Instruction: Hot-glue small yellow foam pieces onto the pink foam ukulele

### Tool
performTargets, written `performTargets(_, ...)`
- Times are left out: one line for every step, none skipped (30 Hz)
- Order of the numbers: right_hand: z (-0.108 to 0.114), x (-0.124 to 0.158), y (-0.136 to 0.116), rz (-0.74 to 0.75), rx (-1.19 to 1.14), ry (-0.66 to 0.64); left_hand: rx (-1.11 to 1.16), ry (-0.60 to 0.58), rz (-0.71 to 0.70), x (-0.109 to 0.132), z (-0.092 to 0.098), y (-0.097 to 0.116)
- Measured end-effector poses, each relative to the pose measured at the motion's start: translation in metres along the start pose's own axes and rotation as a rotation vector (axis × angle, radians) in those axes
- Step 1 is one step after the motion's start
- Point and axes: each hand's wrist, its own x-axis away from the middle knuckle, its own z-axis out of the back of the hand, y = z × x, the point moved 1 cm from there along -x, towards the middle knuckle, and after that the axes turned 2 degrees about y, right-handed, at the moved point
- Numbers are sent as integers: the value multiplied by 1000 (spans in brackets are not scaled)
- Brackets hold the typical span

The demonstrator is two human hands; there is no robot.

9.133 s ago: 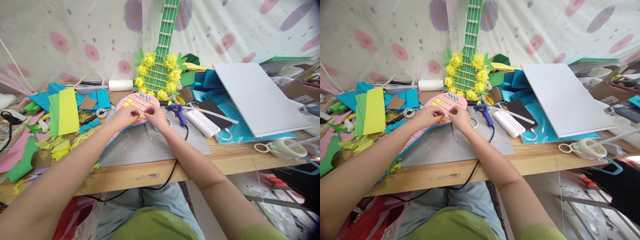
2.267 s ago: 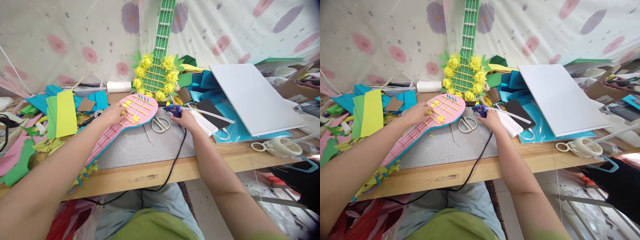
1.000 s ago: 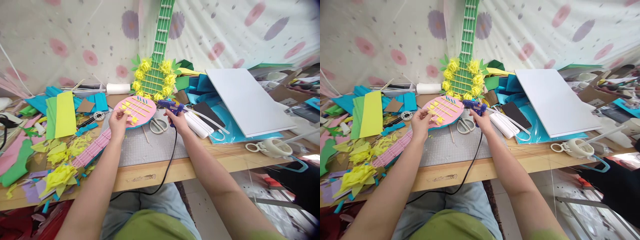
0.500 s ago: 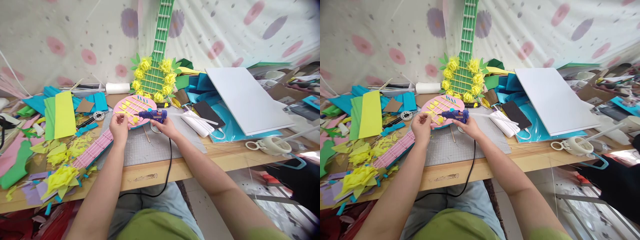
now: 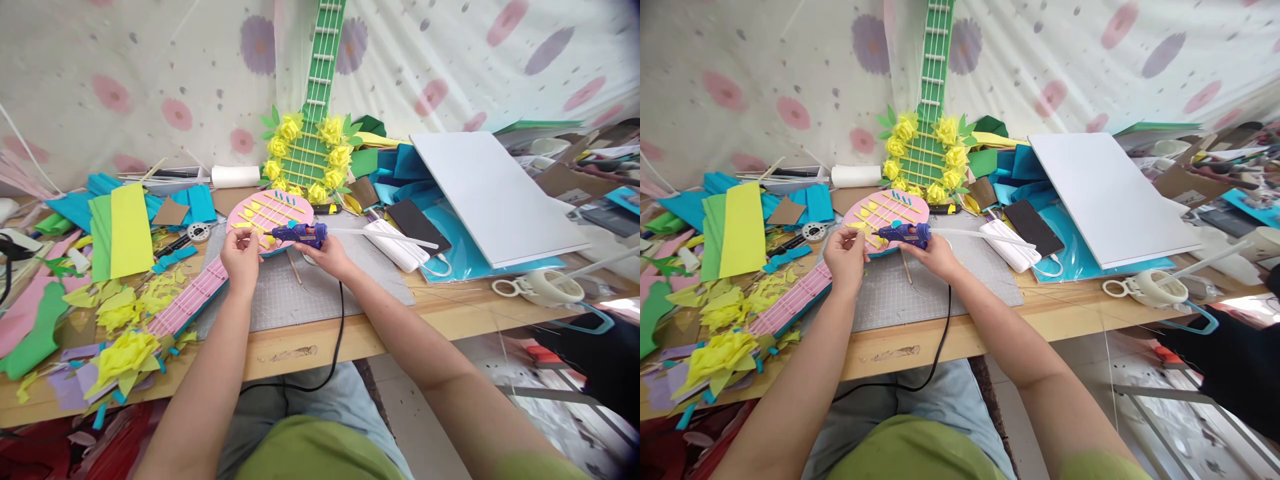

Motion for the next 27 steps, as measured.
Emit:
performTargets(0,0,0,-6,16,4,-1,-1,0,0,0,0)
performTargets(0,0,-1,-12,31,6,-3,-2,-1,1,0,1)
performTargets(0,0,-1,-17,42,7,-5,-2,-1,1,0,0)
performTargets(0,1,-1,-19,49,6,-6,-1,-3,1,0,0)
performTargets(0,1,-1,-20,50,5,-5,0,-6,0,1,0)
performTargets(0,1,-1,-19,47,3,-4,2,-9,0,1,0)
performTargets(0,1,-1,-15,42,2,-3,4,-11,0,2,-1)
performTargets(0,1,-1,-8,35,2,0,4,-12,0,2,-1)
performTargets(0,1,0,1,26,3,3,4,-11,-1,2,-1)
performTargets(0,0,0,9,16,4,4,4,-10,-1,3,-1)
performTargets(0,0,0,15,5,4,4,4,-6,-1,3,-1)
performTargets(0,0,1,19,-5,3,3,2,-3,-1,3,-1)
performTargets(0,0,1,22,-14,2,2,1,0,-1,3,-1)
performTargets(0,0,1,23,-18,1,0,-1,1,0,3,0)
performTargets(0,0,2,21,-17,2,-2,-2,1,0,3,0)
performTargets(0,0,2,18,-12,2,-3,-3,0,0,3,-1)
performTargets(0,0,2,16,-5,1,-4,-2,-2,0,2,-1)
performTargets(0,1,1,15,1,-2,-6,-3,-4,1,2,-1)
performTargets(0,1,1,13,8,-5,-8,-4,-6,1,2,-1)
performTargets(0,1,1,10,16,-8,-10,-6,-10,1,2,-1)
performTargets(0,1,1,8,23,-9,-11,-7,-14,1,2,-2)
performTargets(0,1,1,7,29,-8,-12,-10,-18,1,2,-2)
performTargets(0,1,1,6,31,-5,-11,-13,-21,2,2,-2)
performTargets(0,1,1,8,28,-3,-9,-15,-23,2,2,-2)
performTargets(0,1,1,11,18,-3,-6,-17,-22,2,2,-1)
performTargets(0,1,1,13,4,-3,-3,-20,-20,3,2,-1)
performTargets(0,1,2,14,-8,-3,0,-21,-19,3,2,-1)
